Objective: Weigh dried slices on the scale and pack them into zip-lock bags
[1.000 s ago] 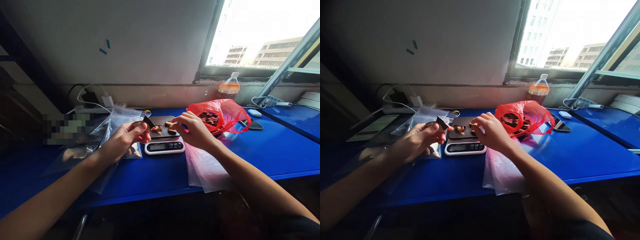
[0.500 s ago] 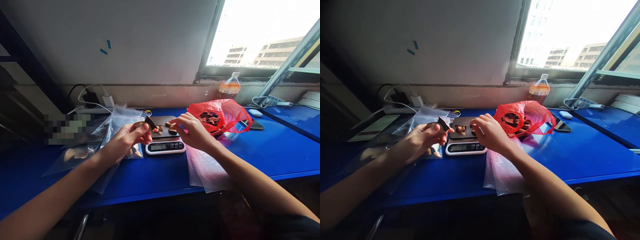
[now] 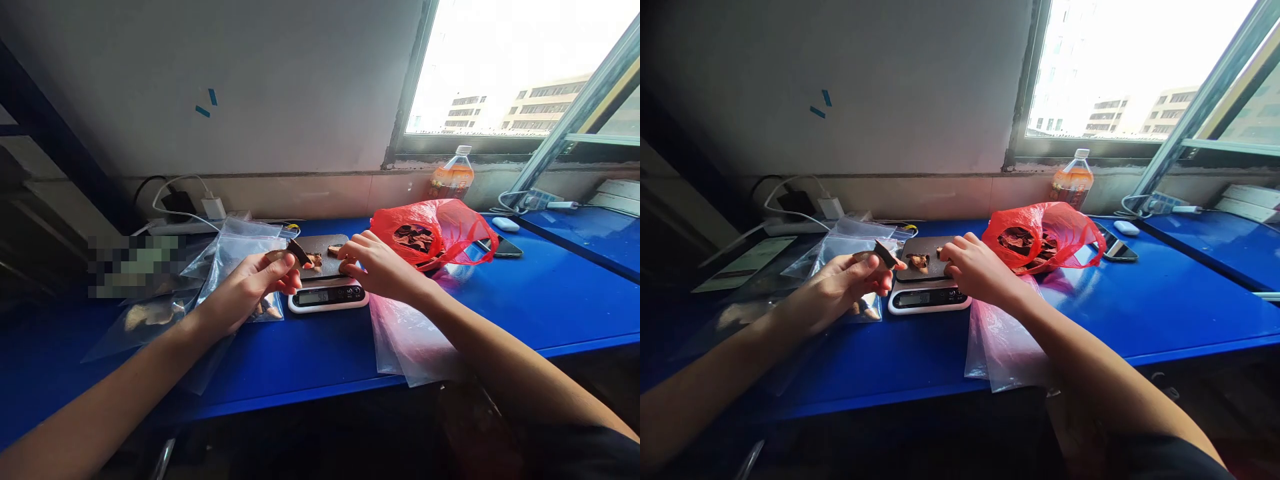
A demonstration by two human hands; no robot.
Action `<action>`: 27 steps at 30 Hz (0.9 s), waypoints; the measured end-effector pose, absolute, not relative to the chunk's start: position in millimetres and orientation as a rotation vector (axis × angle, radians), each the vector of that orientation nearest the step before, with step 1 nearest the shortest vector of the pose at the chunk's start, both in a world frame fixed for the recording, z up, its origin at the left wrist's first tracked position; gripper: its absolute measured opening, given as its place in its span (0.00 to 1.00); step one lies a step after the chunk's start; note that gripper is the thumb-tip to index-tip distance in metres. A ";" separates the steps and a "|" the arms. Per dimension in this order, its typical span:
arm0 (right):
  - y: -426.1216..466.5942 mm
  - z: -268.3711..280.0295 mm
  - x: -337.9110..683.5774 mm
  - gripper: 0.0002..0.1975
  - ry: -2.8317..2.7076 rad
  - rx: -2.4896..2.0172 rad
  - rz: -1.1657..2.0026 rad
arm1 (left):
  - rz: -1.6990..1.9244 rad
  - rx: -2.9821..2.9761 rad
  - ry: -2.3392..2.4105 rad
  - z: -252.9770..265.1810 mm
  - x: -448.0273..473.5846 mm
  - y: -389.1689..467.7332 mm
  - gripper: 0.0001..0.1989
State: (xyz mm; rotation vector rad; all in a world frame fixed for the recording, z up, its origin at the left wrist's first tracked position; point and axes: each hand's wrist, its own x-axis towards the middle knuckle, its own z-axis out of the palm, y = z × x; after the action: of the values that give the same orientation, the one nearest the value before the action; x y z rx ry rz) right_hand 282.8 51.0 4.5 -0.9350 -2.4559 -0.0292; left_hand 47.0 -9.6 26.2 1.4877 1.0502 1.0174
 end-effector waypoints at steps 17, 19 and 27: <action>19.4 -1.9 252.3 0.04 -1.965 -0.574 0.596 | 0.882 1.521 0.958 14.9 50.1 -14.2 0.18; 15.3 2.6 254.8 0.06 -2.015 -0.542 0.545 | 0.935 1.439 0.961 17.0 52.6 -14.8 0.18; 7.0 68.9 325.8 0.06 -1.772 -0.618 -0.350 | 1.039 1.352 0.971 30.2 52.1 -22.2 0.21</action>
State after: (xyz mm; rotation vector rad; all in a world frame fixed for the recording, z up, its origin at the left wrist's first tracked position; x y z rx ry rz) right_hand 325.8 7.0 68.9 -0.6182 -1.7715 -0.3504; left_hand 52.1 -22.2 30.2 1.3517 0.9711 1.0393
